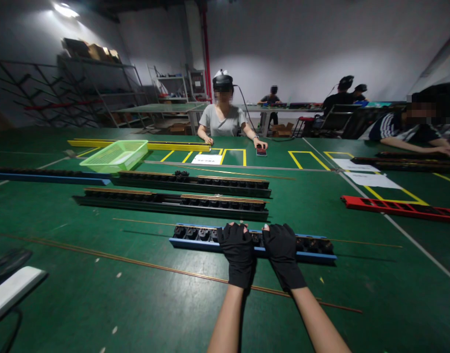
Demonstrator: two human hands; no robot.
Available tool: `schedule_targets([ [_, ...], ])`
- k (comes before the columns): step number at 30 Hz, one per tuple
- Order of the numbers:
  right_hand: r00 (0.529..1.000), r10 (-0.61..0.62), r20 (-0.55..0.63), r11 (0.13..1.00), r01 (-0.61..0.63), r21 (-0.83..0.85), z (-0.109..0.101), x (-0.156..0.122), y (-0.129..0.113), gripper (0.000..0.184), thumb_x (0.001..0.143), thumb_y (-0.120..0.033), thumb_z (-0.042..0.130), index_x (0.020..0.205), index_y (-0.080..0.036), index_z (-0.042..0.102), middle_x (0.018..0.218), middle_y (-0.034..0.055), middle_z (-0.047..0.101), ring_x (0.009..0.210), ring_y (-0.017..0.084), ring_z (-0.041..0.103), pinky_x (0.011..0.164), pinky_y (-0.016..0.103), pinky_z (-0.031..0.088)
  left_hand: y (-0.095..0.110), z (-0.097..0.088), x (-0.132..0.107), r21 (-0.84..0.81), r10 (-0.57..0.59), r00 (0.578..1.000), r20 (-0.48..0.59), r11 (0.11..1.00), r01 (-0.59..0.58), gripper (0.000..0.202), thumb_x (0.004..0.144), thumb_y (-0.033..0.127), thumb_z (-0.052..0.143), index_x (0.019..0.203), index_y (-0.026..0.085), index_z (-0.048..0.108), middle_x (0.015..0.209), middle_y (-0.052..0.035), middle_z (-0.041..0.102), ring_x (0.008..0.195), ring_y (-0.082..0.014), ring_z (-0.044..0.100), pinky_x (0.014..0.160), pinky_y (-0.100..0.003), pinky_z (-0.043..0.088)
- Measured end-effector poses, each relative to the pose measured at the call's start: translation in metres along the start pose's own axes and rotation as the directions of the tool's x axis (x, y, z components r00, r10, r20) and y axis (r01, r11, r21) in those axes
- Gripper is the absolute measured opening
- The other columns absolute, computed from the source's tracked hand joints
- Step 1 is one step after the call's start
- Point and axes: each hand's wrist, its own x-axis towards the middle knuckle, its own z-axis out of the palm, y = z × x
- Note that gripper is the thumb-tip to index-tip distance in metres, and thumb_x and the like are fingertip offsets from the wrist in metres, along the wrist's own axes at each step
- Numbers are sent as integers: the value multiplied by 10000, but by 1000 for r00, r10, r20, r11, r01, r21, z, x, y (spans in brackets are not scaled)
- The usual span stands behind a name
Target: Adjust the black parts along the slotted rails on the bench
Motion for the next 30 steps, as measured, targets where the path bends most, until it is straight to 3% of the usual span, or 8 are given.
schedule_targets([
  [30, 1000, 16, 11, 1000, -16, -16, 2, 0, 0, 410, 967, -272, 429, 623, -178, 633, 649, 58, 662, 635, 170, 516, 768, 324, 294, 0, -1, 0, -10, 9, 1000, -2, 1000, -9, 217, 919, 197, 506, 841, 225, 707, 928, -51, 730, 1016, -273, 600, 997, -485, 348],
])
